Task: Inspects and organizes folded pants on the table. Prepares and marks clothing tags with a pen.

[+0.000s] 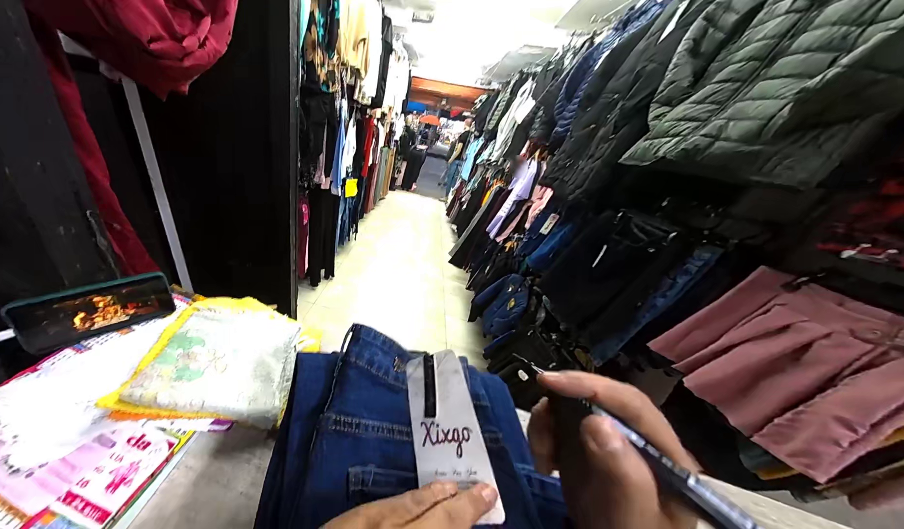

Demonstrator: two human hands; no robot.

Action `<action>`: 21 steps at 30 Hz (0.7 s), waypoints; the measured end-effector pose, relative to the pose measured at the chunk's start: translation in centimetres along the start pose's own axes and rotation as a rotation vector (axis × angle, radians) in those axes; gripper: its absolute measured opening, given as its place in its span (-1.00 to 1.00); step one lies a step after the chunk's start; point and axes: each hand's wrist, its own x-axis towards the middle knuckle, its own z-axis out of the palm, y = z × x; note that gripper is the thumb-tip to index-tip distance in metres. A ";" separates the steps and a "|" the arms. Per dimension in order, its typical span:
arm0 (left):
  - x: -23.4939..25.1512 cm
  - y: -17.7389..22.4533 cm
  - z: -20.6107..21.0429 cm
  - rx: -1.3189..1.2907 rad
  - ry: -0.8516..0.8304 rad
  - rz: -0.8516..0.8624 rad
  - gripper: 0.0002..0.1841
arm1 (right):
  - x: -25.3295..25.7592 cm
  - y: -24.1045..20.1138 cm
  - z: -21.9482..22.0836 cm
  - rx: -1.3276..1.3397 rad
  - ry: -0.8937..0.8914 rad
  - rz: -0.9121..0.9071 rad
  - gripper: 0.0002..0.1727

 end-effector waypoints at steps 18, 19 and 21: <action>-0.9 0.7 0.5 -0.206 -0.148 -0.075 -0.82 | -0.7 0.9 -1.2 -0.206 -0.047 0.083 -0.84; -0.9 0.7 0.4 -0.227 -0.155 -0.086 -0.82 | -0.8 1.2 -1.1 -0.240 -0.059 0.071 -0.85; -0.9 0.6 0.3 -0.260 -0.164 -0.098 -0.83 | -1.0 1.7 -0.9 -0.284 -0.080 0.061 -0.85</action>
